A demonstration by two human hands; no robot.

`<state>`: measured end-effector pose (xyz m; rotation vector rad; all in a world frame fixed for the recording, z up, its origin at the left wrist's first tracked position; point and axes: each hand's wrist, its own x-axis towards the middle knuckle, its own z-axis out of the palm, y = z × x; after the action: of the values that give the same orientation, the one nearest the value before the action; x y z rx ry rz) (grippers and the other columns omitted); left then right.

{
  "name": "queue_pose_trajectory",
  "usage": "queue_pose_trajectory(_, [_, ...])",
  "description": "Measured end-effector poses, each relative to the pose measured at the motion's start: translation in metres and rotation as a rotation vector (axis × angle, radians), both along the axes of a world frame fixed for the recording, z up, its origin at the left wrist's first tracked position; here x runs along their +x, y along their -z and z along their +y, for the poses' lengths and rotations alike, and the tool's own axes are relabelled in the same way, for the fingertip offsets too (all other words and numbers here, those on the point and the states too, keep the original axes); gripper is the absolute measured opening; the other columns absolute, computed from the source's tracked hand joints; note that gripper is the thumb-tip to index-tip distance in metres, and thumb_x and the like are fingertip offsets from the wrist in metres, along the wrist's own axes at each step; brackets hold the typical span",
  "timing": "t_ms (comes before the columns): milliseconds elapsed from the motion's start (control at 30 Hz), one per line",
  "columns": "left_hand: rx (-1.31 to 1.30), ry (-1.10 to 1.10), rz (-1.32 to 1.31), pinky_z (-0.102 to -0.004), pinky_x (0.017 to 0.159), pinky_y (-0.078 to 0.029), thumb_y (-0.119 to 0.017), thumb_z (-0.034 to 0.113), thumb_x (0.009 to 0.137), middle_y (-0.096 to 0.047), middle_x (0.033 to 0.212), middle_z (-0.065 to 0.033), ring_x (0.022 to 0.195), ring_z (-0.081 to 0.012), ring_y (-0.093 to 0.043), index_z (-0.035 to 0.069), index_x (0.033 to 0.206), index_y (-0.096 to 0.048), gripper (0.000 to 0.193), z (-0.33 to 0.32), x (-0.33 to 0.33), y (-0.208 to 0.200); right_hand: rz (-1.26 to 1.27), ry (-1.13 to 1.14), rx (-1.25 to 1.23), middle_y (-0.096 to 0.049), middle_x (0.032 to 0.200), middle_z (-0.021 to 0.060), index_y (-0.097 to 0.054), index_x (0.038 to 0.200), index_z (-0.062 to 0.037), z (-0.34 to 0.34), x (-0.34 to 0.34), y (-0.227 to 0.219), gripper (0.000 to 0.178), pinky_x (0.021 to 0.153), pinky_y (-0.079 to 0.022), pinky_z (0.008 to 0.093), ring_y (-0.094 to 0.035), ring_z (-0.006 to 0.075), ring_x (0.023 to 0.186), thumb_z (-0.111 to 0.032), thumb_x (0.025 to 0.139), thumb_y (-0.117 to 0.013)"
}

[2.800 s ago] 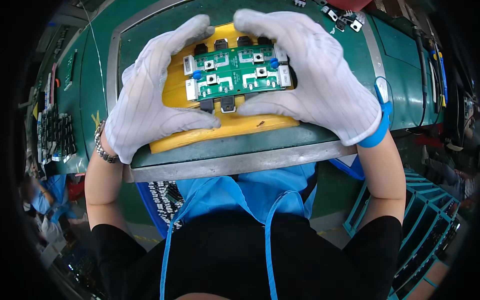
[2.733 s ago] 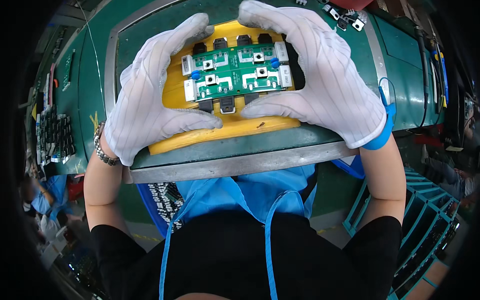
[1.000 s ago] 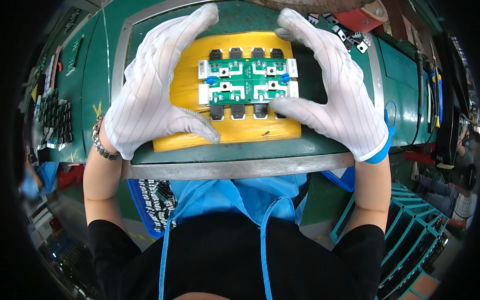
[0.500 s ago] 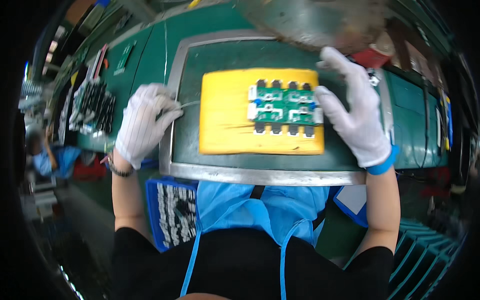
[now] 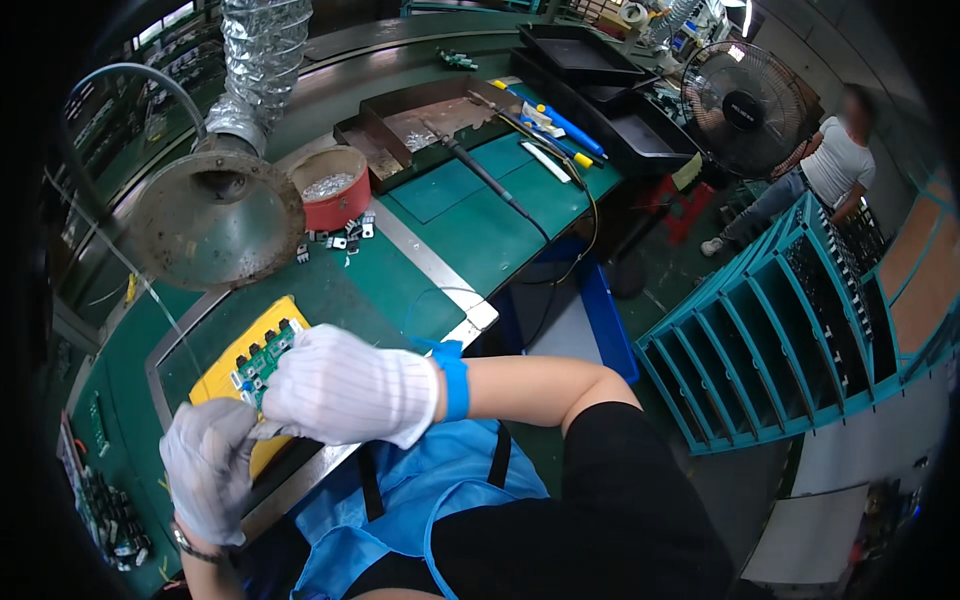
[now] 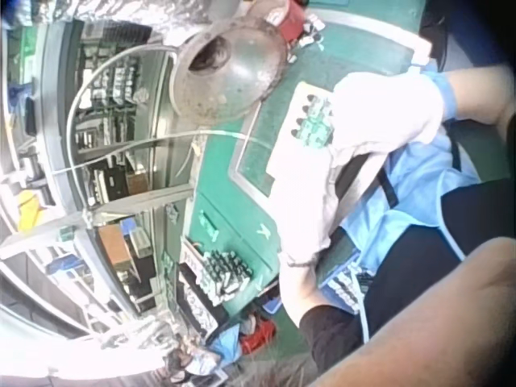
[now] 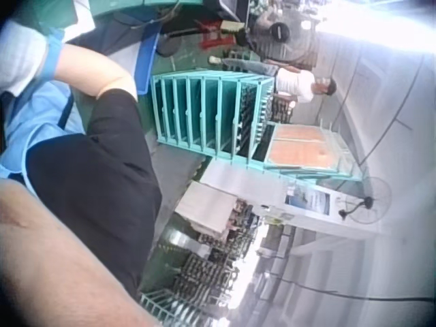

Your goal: The person solders electronic components onto a printed circuit board using a soldering iron and solder wire, with the board held in a yellow jig.

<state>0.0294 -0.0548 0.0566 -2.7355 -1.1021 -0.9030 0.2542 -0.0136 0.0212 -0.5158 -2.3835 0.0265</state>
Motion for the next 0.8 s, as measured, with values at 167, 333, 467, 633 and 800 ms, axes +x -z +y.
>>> queue_pose_trajectory(167, [-0.084,0.174,0.073,-0.0435,0.076,-0.050,-0.069,0.014,0.082,-0.060,0.083,-0.0074,0.077,-0.0292,-0.060,0.012,0.089,-0.061,0.011,0.021,-0.014,-0.009,-0.065,0.038,-0.003,-0.058,0.071,0.0018,-0.065,0.083,-0.0135,-0.014,0.021,-0.015,0.023,0.063,-0.043,0.0326,-0.059,0.0186,0.066,-0.032,0.076,-0.078])
queue_pose_trajectory(333, [-0.016,0.081,0.021,-0.0391,0.061,-0.046,-0.072,0.007,0.073,-0.058,0.077,-0.0060,0.070,-0.0277,-0.058,0.010,0.087,-0.061,0.018,0.038,-0.032,-0.002,-0.032,0.148,-0.012,-0.057,0.065,-0.0002,-0.064,0.077,-0.0144,-0.014,0.044,-0.027,0.016,0.059,-0.042,0.0316,-0.057,0.0174,0.060,-0.026,0.078,-0.075])
queue_pose_trajectory(467, [-0.173,-0.275,-0.423,-0.0299,0.058,-0.039,-0.059,0.003,0.088,-0.052,0.077,-0.0054,0.068,-0.0183,-0.050,0.002,0.084,-0.059,0.004,0.017,-0.061,0.018,-0.023,0.324,0.109,-0.065,0.075,0.0047,-0.069,0.088,-0.0115,0.017,0.075,-0.016,0.009,0.060,-0.049,0.0349,-0.061,0.0247,0.062,-0.017,0.081,-0.069])
queue_pose_trajectory(633, [-0.059,-0.420,-0.209,-0.0249,0.066,-0.037,-0.051,0.006,0.097,-0.047,0.080,-0.0057,0.071,-0.0138,-0.045,-0.007,0.090,-0.058,0.016,-0.032,-0.141,0.046,0.765,0.330,-0.910,-0.064,0.110,0.0167,-0.051,0.118,0.0022,0.073,0.180,0.024,0.038,0.065,-0.052,0.0235,-0.066,0.0174,0.081,-0.032,0.101,-0.052])
queue_pose_trajectory(800, [-0.473,-0.599,-0.198,-0.0455,0.078,-0.051,-0.068,0.026,0.089,-0.068,0.087,-0.0175,0.084,-0.0327,-0.064,0.003,0.097,-0.073,0.024,-0.065,-0.124,0.055,1.924,-0.106,-1.420,-0.064,0.097,0.0125,-0.053,0.104,-0.0021,0.127,0.219,0.046,0.026,0.056,-0.056,0.0226,-0.067,0.0195,0.079,-0.027,0.100,-0.057])
